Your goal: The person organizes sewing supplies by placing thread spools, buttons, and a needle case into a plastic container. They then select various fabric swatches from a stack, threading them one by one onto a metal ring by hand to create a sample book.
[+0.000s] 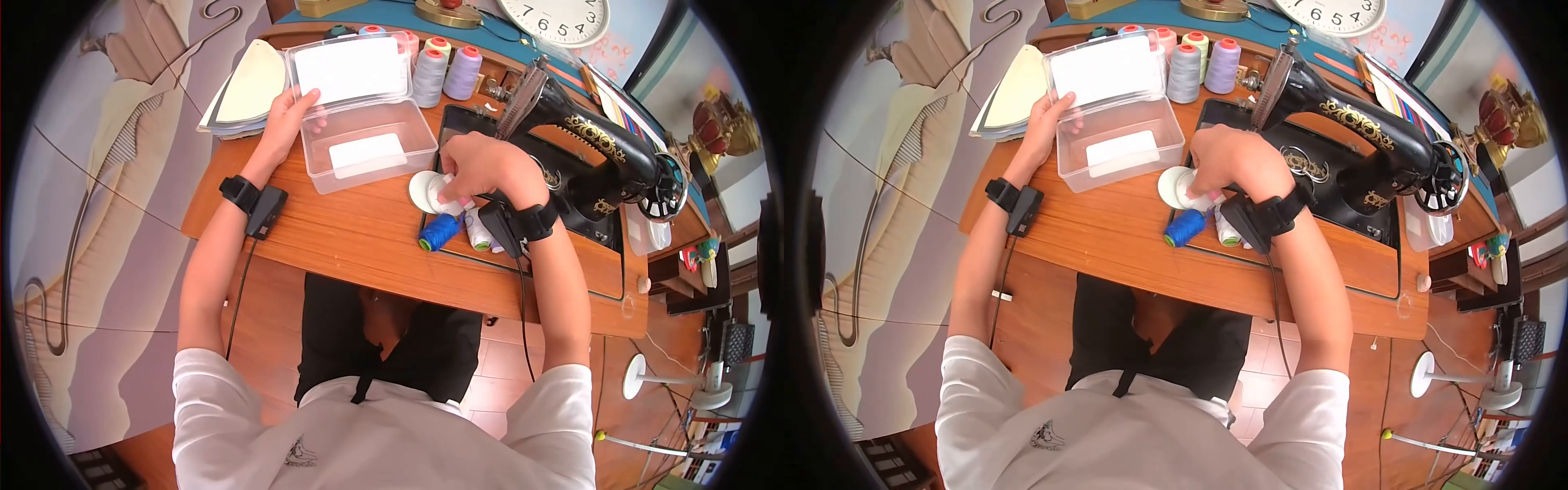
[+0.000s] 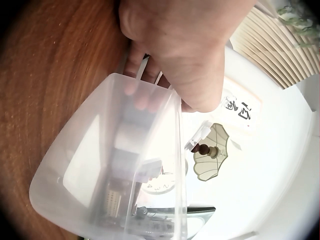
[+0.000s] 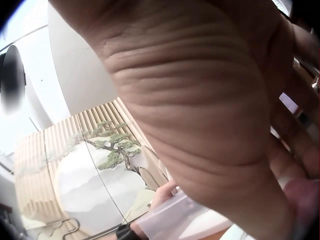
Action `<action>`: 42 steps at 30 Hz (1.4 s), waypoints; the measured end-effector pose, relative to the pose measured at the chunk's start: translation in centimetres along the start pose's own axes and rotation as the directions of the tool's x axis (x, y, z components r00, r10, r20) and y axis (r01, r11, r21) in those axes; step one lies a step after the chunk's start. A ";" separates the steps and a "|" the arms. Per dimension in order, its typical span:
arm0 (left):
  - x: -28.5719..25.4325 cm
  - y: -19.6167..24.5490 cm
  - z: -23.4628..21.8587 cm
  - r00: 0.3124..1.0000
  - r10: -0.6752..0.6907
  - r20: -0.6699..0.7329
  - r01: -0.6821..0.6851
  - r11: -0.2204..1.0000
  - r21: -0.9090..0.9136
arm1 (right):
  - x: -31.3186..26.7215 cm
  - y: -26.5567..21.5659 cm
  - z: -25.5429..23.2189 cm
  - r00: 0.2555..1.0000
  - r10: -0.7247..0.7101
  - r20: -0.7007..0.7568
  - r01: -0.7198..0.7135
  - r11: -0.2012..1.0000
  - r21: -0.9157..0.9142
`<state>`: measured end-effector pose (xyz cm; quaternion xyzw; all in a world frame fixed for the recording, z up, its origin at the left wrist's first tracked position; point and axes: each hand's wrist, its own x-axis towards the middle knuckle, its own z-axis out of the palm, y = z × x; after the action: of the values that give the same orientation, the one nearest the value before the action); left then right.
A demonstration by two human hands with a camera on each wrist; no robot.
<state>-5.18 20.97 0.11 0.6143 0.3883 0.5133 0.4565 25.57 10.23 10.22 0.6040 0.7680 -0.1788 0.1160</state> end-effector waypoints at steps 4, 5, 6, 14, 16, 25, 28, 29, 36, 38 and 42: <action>0.2 -0.3 -0.2 1.000 -0.024 -0.001 0.024 0.999 -0.033 | 0.7 2.0 -0.2 0.982 -0.178 -0.062 0.186 0.972 0.143; 0.2 -0.4 -0.2 1.000 -0.013 0.008 0.014 0.999 -0.039 | 0.6 1.9 -0.4 0.958 -0.256 -0.128 0.278 0.939 0.203; 0.3 -0.4 -0.3 1.000 -0.002 0.017 0.003 0.999 -0.045 | 0.2 1.8 -0.8 0.958 -0.265 -0.112 0.286 0.918 0.274; 0.2 -0.2 -0.2 0.999 -0.043 -0.009 0.042 0.997 -0.065 | -0.7 1.5 -1.7 0.886 -0.339 -0.317 0.436 0.842 0.318; 0.1 -0.2 -0.1 0.999 -0.045 -0.018 0.043 0.997 -0.060 | -0.5 1.5 -1.8 0.813 -0.411 -0.412 0.542 0.794 0.278; 0.2 -0.5 -0.4 0.999 -0.046 0.001 0.046 0.998 -0.048 | 2.1 -1.2 1.5 0.653 -0.484 -0.583 0.606 0.795 0.019; -0.2 0.3 0.3 0.999 -0.044 -0.002 0.044 0.998 -0.050 | 1.8 -0.9 1.1 0.673 -0.481 -0.561 0.602 0.798 0.037; -0.3 0.5 0.4 0.999 -0.044 -0.010 0.043 0.998 -0.040 | 1.7 -0.7 1.0 0.686 -0.482 -0.545 0.595 0.802 0.039; 0.1 -0.3 -0.2 0.998 -0.055 0.001 0.055 0.998 -0.038 | 2.7 -0.1 1.9 0.643 -0.476 -0.600 0.567 0.823 -0.046; 0.3 -0.4 -0.2 0.999 -0.053 0.000 0.053 0.998 -0.039 | 2.9 -0.1 2.1 0.659 -0.449 -0.603 0.519 0.852 -0.066; 0.3 -0.5 -0.2 0.998 -0.066 -0.007 0.065 0.997 -0.038 | 2.8 -0.1 2.2 0.648 -0.472 -0.597 0.522 0.847 -0.102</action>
<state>-5.37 21.46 -0.28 0.5906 0.4003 0.5076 0.4830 24.70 11.77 7.08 0.3986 0.8919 -0.0327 -0.2113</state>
